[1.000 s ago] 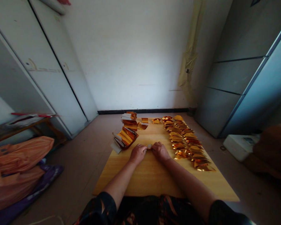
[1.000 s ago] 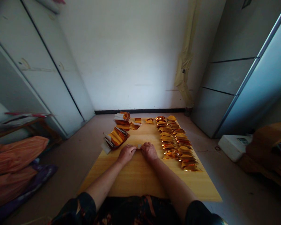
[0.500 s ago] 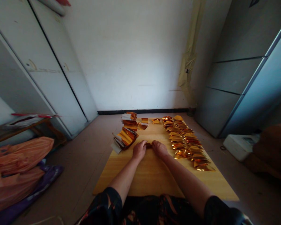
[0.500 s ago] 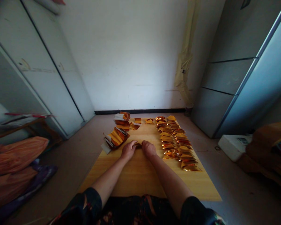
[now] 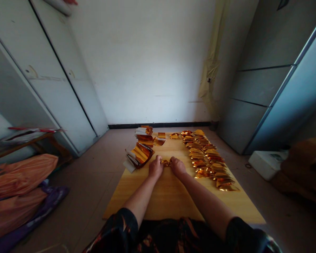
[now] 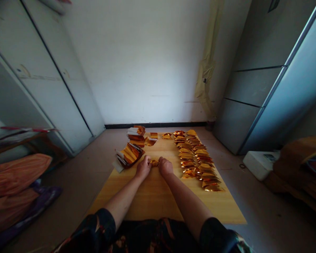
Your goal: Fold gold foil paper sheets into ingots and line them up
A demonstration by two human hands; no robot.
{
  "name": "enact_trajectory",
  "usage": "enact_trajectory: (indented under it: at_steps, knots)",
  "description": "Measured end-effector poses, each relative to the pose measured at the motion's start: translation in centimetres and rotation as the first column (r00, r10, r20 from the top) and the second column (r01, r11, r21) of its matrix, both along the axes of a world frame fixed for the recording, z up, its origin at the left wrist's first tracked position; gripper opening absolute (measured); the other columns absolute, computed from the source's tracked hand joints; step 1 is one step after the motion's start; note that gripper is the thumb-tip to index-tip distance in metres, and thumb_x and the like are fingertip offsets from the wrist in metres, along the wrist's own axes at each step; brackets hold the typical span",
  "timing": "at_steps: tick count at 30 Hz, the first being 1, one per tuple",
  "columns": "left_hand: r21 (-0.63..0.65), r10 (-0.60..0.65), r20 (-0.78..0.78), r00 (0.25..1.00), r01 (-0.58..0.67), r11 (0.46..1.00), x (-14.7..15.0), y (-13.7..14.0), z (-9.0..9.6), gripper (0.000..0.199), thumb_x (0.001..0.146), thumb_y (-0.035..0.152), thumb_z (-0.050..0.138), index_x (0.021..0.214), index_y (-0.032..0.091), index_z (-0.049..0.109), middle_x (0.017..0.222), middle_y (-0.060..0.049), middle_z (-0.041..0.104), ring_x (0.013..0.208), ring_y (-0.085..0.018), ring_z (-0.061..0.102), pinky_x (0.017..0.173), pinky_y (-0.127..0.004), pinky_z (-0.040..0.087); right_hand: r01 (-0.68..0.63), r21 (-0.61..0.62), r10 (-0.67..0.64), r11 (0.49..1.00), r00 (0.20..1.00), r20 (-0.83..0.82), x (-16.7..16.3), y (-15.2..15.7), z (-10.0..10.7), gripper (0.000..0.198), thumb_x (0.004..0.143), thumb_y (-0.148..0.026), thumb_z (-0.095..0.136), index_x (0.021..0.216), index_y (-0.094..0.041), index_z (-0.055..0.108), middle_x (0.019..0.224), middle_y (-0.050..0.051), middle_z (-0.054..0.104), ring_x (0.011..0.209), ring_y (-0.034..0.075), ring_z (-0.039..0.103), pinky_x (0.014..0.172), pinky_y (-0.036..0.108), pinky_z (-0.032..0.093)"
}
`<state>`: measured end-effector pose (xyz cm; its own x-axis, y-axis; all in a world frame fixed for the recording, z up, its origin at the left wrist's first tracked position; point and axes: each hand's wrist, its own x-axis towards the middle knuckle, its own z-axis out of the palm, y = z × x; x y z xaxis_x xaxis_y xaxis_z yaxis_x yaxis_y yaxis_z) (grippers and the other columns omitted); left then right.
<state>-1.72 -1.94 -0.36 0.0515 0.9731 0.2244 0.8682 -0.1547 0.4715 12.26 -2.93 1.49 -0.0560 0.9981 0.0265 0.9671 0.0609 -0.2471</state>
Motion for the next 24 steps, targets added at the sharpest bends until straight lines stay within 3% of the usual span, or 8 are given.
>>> enact_trajectory:
  at_steps: [6, 11, 24]
  knots:
    - [0.019, -0.047, 0.015, 0.999, 0.047, 0.999, -0.4, 0.3, -0.3, 0.014, 0.083, 0.009, 0.049, 0.088, 0.018, 0.059, 0.092, -0.005, 0.067, 0.089, -0.015, 0.061, 0.079, -0.025, 0.043, 0.019, 0.004, -0.019, 1.000, 1.000, 0.010, -0.4, 0.0, -0.1, 0.022, 0.094, -0.019, 0.038, 0.106, -0.015, 0.056, 0.098, 0.012, 0.068, 0.090, 0.017, 0.065, 0.071, 0.022, 0.042]
    - [0.052, -0.109, 0.032, 0.994, 0.107, 0.993, -0.7, 0.5, -0.8, 0.025, 0.078, 0.001, 0.047, 0.090, 0.017, 0.063, 0.095, -0.005, 0.066, 0.092, -0.014, 0.059, 0.085, -0.026, 0.043, 0.022, 0.015, -0.022, 1.000, 0.999, 0.026, -0.6, -0.2, 0.1, 0.020, 0.093, -0.017, 0.038, 0.105, -0.015, 0.054, 0.098, 0.012, 0.067, 0.090, 0.018, 0.065, 0.071, 0.024, 0.043]
    - [0.080, -0.188, 0.046, 0.981, 0.184, 0.980, -0.8, 0.7, -1.3, 0.027, 0.077, 0.000, 0.046, 0.085, 0.016, 0.067, 0.088, -0.006, 0.064, 0.088, -0.015, 0.059, 0.082, -0.026, 0.045, 0.034, 0.019, -0.034, 0.999, 0.999, 0.023, -0.8, -0.3, 0.3, 0.024, 0.092, -0.012, 0.035, 0.107, -0.014, 0.054, 0.099, 0.012, 0.067, 0.089, 0.018, 0.064, 0.072, 0.024, 0.043]
